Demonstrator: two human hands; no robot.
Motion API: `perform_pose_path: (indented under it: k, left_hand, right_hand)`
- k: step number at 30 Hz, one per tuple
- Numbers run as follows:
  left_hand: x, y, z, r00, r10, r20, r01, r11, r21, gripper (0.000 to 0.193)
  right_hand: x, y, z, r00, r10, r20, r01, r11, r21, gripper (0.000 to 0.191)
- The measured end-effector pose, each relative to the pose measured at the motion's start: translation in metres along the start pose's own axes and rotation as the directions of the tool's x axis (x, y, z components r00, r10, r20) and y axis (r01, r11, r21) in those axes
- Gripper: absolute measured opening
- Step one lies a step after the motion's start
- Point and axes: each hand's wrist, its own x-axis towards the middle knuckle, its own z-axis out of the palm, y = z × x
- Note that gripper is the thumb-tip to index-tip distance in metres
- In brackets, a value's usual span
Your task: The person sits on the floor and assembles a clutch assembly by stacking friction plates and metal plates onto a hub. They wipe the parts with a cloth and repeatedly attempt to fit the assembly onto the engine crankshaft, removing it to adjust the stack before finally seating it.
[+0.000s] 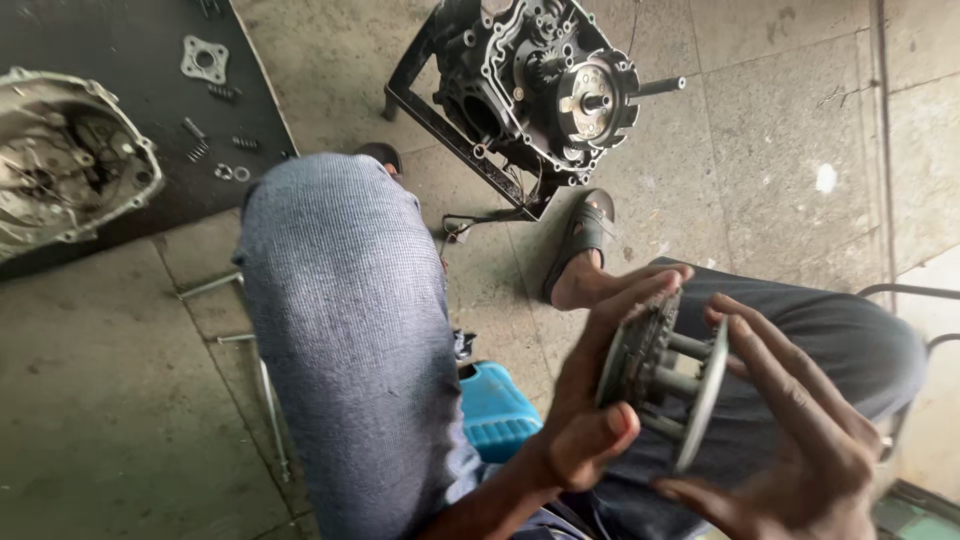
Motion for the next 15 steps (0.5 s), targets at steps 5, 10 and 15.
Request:
perform_pose_path:
  k: [5, 10, 15]
  left_hand:
    - [-0.003, 0.009, 0.003, 0.999, 0.001, 0.032, -0.001, 1.0, -0.002, 0.088]
    - [-0.001, 0.008, 0.007, 0.998, -0.04, 0.045, 0.042, 0.998, -0.055, 0.091]
    - [-0.006, -0.004, -0.001, 0.999, -0.043, -0.014, 0.042, 0.995, -0.093, 0.089]
  right_hand:
    - [0.002, -0.021, -0.001, 0.992, 0.123, 0.02, -0.124, 0.991, 0.051, 0.107]
    - [0.005, -0.028, 0.008, 0.995, 0.097, 0.025, -0.096, 0.994, -0.044, 0.109]
    - [0.015, -0.004, 0.022, 0.993, 0.083, 0.081, -0.092, 0.989, 0.119, 0.11]
